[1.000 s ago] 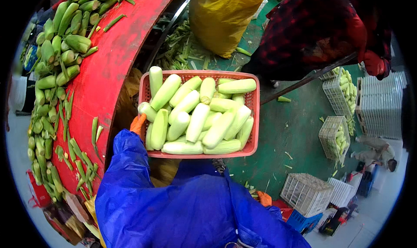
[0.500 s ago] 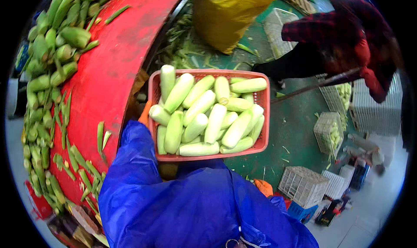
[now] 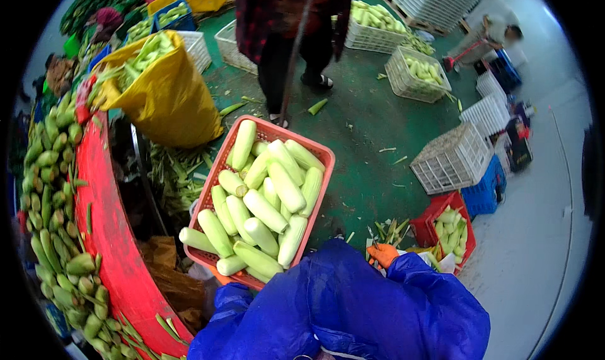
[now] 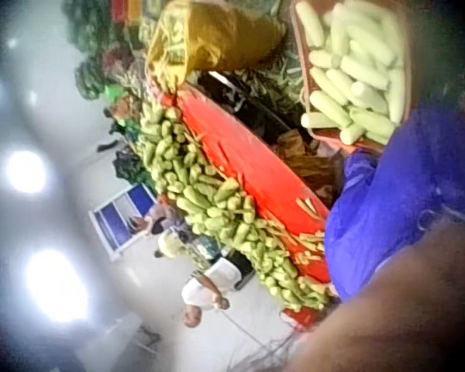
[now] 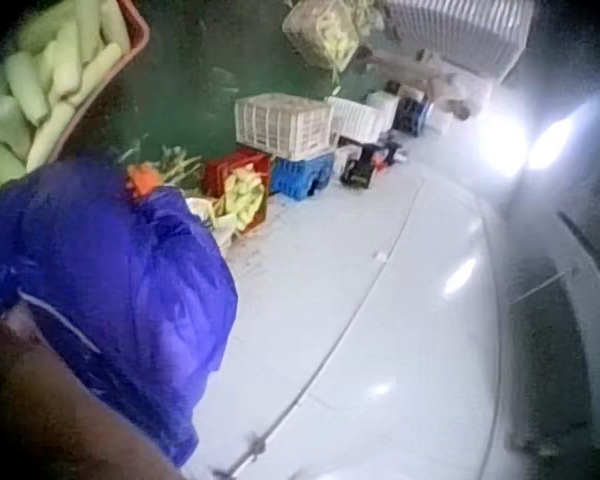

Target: The person peels green vegetables at a red table, removes husks, and places the peeled pieces into a white crate. They also move crates and walk around the room to retrieve more vegetables.

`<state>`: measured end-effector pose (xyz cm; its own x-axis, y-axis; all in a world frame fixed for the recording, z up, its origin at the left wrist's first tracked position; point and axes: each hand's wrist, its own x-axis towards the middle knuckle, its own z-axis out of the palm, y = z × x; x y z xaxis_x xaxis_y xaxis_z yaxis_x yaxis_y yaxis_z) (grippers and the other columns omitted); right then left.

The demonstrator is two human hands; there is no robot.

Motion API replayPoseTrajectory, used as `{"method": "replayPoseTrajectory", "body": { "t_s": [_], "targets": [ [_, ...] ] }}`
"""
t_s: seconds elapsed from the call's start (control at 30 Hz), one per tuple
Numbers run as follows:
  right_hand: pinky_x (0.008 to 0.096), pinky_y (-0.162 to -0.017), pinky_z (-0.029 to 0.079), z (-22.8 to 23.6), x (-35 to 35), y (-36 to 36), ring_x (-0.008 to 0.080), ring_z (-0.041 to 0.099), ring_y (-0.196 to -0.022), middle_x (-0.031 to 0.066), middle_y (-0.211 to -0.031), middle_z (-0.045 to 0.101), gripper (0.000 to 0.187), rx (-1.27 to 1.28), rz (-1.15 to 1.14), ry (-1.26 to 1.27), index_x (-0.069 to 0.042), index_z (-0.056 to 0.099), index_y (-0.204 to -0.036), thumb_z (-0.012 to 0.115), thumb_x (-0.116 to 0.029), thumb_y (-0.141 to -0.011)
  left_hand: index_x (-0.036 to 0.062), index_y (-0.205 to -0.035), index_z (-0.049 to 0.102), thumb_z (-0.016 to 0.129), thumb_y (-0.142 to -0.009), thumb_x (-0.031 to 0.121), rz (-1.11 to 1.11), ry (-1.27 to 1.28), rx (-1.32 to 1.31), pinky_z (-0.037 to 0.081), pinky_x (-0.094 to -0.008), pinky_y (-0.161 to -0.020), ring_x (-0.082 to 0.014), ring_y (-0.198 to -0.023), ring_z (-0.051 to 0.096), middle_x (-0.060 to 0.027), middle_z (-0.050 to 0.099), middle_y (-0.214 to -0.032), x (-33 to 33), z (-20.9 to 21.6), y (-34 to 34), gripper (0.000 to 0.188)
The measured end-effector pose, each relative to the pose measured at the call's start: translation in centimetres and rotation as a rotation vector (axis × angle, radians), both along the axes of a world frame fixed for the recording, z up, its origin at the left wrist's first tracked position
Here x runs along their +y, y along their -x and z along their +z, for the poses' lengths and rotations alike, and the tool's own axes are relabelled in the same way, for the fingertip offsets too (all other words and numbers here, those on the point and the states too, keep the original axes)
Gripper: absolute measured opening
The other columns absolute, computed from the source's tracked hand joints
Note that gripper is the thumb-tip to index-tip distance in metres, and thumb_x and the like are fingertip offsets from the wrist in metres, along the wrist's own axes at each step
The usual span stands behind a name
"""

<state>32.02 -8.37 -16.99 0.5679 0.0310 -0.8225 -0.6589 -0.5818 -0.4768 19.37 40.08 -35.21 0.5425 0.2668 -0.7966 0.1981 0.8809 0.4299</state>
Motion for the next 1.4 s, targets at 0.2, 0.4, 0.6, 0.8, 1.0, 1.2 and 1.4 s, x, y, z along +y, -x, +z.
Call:
{"method": "replayPoseTrajectory", "body": {
  "t_s": [0.2,0.4,0.6,0.8,1.0,1.2,1.4],
  "targets": [
    [0.0306,-0.048,0.046,-3.0,-10.2,0.6,0.0171,0.057,-0.051,0.0070,-0.071,0.065,0.043,0.031,-0.041,0.042,-0.003,0.064,-0.099,0.056,-0.043,-0.087,0.0104,-0.112,0.060,0.042,-0.077,0.077,-0.124,0.040,0.071,0.048,-0.0379,-0.068,-0.0243,-0.078,0.059,-0.0085,0.064,-0.098,-10.5,-0.5,-4.2,0.077],
    [0.0312,-0.045,0.045,-9.1,-21.6,-2.8,0.0169,0.056,-0.048,0.0112,-0.070,0.067,0.049,-0.082,-0.180,-0.099,0.000,0.061,-0.109,0.056,-0.044,-0.088,0.0108,-0.114,0.059,0.039,-0.078,0.077,-0.203,-0.052,0.103,0.049,-0.0394,-0.069,-0.0256,-0.079,0.059,-0.0090,0.064,-0.100,-17.6,1.5,-11.9,0.078],
    [0.0330,-0.043,0.042,-6.9,-30.3,-4.4,0.0190,0.052,-0.044,0.0115,-0.069,0.064,0.040,-0.214,-0.545,-0.126,-0.001,0.061,-0.098,0.058,-0.039,-0.087,0.0111,-0.115,0.058,0.036,-0.079,0.077,-0.299,-0.130,0.045,0.049,-0.0409,-0.069,-0.0269,-0.080,0.059,-0.0095,0.064,-0.102,-23.8,2.8,-26.1,0.079],
    [0.0393,-0.049,0.046,-4.1,-37.7,1.5,0.0242,0.058,-0.051,0.0136,-0.068,0.064,0.041,-0.165,-0.718,0.180,0.000,0.060,-0.087,0.057,-0.041,-0.086,0.0114,-0.117,0.057,0.033,-0.079,0.077,-0.335,-0.076,-0.032,0.050,-0.0424,-0.069,-0.0282,-0.082,0.060,-0.0100,0.063,-0.105,-33.1,-2.8,-38.5,0.079],
    [0.0480,-0.063,0.050,-6.5,-37.4,13.4,0.0380,0.065,-0.079,0.0160,-0.089,0.066,0.030,0.103,0.352,0.616,-0.013,0.059,-0.104,0.056,-0.030,-0.081,0.0118,-0.118,0.056,0.030,-0.080,0.078,-0.258,-0.022,-0.037,0.050,-0.0438,-0.070,-0.0295,-0.083,0.060,-0.0105,0.063,-0.107,-41.8,-8.4,-45.3,0.080],
    [0.0434,-0.072,0.050,-7.6,-39.2,9.2,0.0342,0.063,-0.090,0.0152,-0.098,0.065,0.036,0.231,0.274,0.457,-0.015,0.062,-0.108,0.062,-0.027,-0.074,0.0121,-0.119,0.055,0.028,-0.081,0.078,-0.139,-0.101,-0.004,0.050,-0.0453,-0.070,-0.0308,-0.085,0.060,-0.0110,0.063,-0.109,-46.6,-13.2,-51.7,0.081],
    [0.0387,-0.081,0.049,-4.6,-46.0,5.2,0.0304,0.061,-0.101,0.0145,-0.107,0.064,0.045,0.358,0.323,0.413,-0.016,0.066,-0.111,0.067,-0.024,-0.066,0.0125,-0.121,0.054,0.025,-0.081,0.078,-0.038,-0.163,-0.011,0.051,-0.0468,-0.070,-0.0321,-0.086,0.061,-0.0115,0.062,-0.111,-49.3,-18.4,-53.8,0.082]
  ]
}}
